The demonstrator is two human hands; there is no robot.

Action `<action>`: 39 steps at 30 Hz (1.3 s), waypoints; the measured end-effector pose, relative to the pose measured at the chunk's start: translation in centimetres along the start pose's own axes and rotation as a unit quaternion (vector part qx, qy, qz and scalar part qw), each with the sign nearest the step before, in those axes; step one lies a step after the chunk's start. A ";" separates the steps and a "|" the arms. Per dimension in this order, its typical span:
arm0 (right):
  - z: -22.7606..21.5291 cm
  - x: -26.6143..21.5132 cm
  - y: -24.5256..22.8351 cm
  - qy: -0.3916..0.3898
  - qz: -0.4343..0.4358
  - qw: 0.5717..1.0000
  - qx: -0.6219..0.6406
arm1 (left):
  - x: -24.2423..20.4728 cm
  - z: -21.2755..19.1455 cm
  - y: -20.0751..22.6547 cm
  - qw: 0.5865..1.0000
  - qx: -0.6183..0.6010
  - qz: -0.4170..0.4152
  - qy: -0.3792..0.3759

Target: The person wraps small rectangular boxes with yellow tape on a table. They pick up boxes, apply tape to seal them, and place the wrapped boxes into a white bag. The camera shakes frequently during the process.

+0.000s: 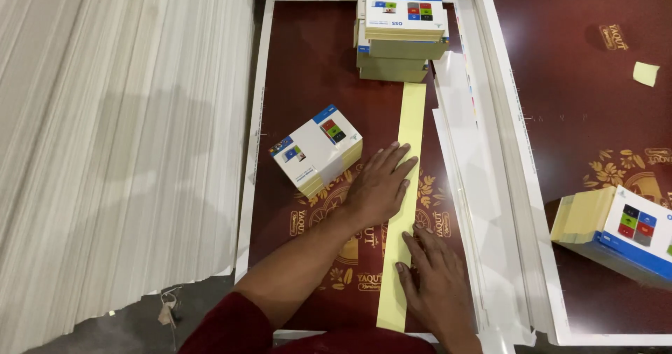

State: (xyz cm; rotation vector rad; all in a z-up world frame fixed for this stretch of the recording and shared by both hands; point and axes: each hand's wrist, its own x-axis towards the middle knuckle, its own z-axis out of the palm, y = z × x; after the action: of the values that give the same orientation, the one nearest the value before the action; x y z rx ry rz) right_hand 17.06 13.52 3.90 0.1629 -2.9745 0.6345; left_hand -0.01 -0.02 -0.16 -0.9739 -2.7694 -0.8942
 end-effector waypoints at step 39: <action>-1.3 0.0 0.5 0.020 0.004 0.995 0.093 | 0.1 -0.1 0.5 1.000 -0.008 -0.009 0.022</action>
State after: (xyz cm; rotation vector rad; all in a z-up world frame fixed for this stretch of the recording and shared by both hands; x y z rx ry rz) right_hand 17.05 14.46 4.90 0.1492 -2.8754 0.9058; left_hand 0.23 0.30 0.22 -0.9220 -2.7430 -0.9307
